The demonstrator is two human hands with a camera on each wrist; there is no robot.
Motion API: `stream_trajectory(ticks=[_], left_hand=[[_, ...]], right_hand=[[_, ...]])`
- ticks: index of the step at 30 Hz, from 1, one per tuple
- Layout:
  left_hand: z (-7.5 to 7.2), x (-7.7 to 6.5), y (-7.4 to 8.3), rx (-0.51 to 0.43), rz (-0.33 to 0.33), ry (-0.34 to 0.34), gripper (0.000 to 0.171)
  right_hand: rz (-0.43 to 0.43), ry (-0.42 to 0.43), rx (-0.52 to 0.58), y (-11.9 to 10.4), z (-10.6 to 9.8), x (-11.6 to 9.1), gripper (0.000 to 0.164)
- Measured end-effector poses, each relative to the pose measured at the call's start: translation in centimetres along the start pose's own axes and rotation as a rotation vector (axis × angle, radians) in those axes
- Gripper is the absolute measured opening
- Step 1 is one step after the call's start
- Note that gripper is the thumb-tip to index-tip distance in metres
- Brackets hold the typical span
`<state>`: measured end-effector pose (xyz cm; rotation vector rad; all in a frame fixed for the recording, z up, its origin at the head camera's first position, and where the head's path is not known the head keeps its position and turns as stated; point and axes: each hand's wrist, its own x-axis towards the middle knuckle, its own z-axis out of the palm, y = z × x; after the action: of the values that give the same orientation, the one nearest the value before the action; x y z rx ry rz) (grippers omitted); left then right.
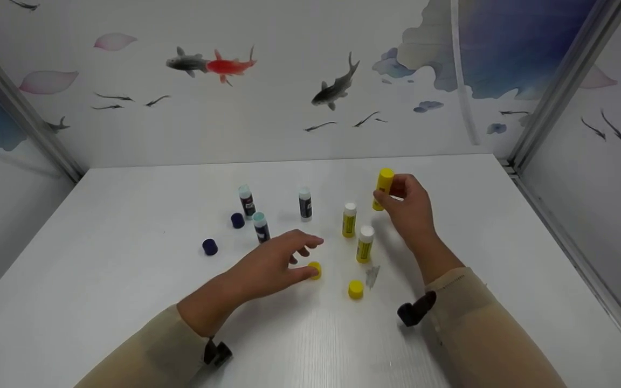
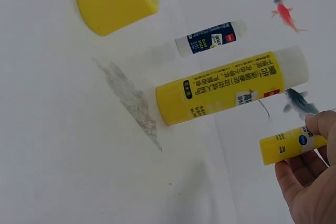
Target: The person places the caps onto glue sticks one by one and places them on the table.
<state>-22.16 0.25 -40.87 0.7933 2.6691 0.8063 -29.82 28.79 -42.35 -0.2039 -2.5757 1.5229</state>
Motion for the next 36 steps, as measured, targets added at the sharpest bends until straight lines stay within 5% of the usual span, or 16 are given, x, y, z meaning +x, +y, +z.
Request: stream_trajectory(ticks=[18,36], left_hand=[[0.7,1.4,-0.1,0.127,-0.035,-0.07,0.057],[0.9,2.5,-0.6,0.211,-0.079,-0.17,0.047]], right_hand=[[0.1,-0.054,0.007,2.4,0.6,1.1,0.056],[0.106,-0.082,-0.012,3.0,1.0,1.3,0.057]])
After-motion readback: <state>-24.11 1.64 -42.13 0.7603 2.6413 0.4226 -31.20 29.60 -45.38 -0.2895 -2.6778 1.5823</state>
